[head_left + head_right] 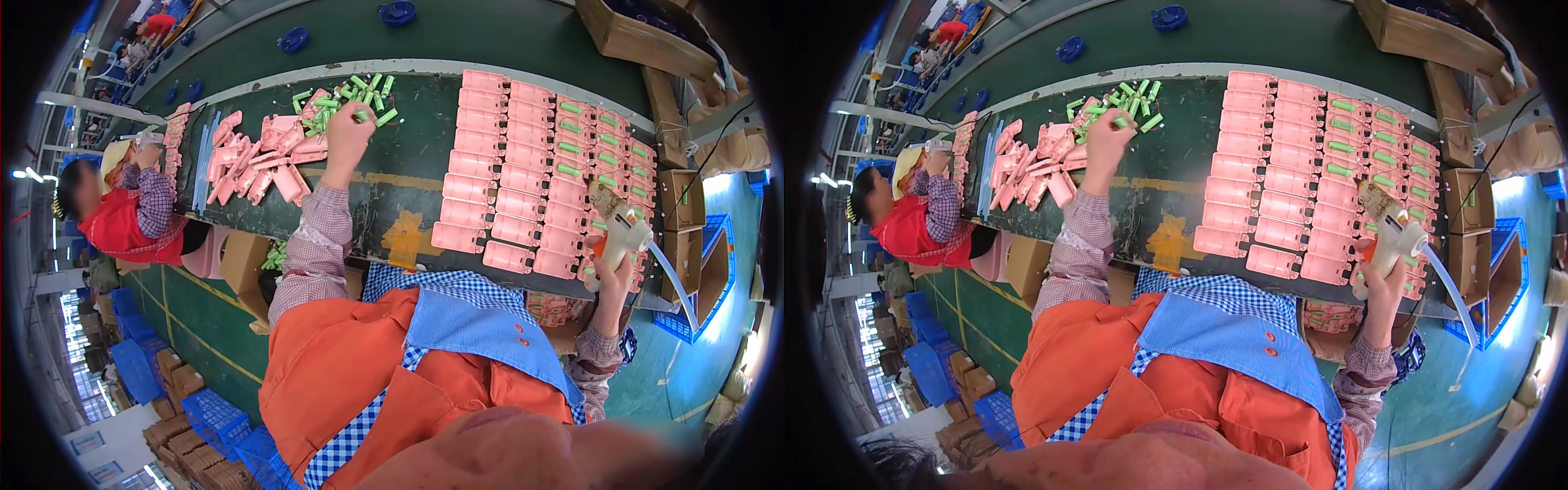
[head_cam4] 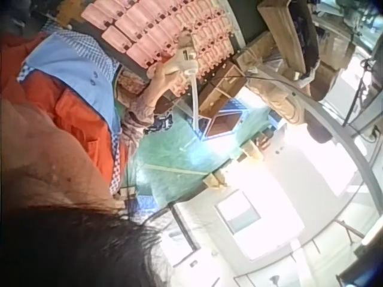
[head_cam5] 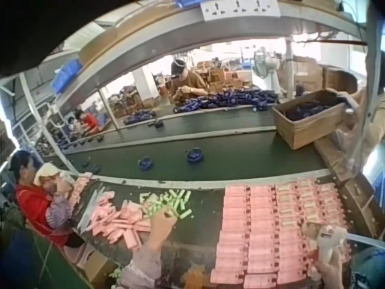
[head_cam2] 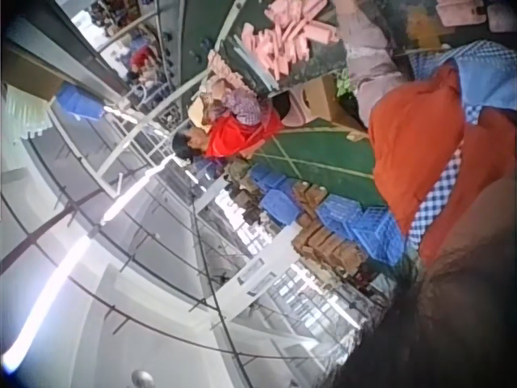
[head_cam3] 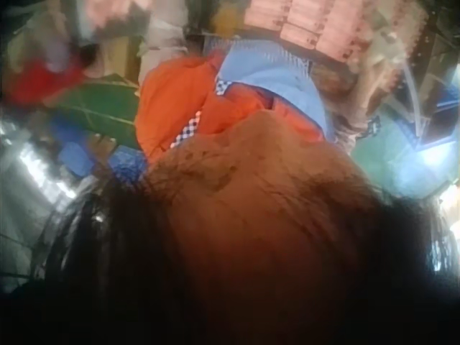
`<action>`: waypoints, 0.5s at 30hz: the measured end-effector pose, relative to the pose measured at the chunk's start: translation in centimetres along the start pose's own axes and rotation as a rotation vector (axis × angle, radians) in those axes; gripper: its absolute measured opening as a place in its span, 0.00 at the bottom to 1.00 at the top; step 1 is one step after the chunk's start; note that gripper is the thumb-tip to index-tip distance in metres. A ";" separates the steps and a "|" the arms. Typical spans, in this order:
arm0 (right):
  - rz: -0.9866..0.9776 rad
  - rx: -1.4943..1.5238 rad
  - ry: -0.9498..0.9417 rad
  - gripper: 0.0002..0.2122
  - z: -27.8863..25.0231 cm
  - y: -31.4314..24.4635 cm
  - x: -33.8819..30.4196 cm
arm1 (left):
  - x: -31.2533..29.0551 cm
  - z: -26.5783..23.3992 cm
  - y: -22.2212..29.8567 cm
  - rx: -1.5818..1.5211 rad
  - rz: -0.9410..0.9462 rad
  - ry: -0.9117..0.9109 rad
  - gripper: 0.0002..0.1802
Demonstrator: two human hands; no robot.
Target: Assemble electronic components by gluing small green cylinders into pink plastic housings using a hot glue gun.
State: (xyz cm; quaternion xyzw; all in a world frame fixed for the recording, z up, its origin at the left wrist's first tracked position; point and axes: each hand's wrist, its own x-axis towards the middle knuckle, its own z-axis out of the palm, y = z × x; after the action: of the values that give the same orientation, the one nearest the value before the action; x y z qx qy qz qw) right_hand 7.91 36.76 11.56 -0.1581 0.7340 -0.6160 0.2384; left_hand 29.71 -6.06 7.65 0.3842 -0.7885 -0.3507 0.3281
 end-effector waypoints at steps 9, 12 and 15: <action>-0.030 0.016 0.073 0.15 -0.2 0.5 -0.7 | -1.7 -0.4 2.5 -0.697 -0.274 -0.067 0.06; 0.133 -0.067 0.022 0.16 -0.7 1.0 -0.8 | -2.0 0.4 1.4 -0.945 -0.407 -0.213 0.07; -0.022 -0.038 -0.015 0.15 0.0 1.2 -0.8 | -2.6 2.4 2.6 -1.143 -0.492 -0.324 0.05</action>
State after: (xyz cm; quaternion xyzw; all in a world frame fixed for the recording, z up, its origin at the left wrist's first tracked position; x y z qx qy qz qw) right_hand 8.66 37.42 10.55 -0.1750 0.7420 -0.6033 0.2340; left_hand 28.13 -2.03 7.82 0.2604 -0.4059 -0.8342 0.2676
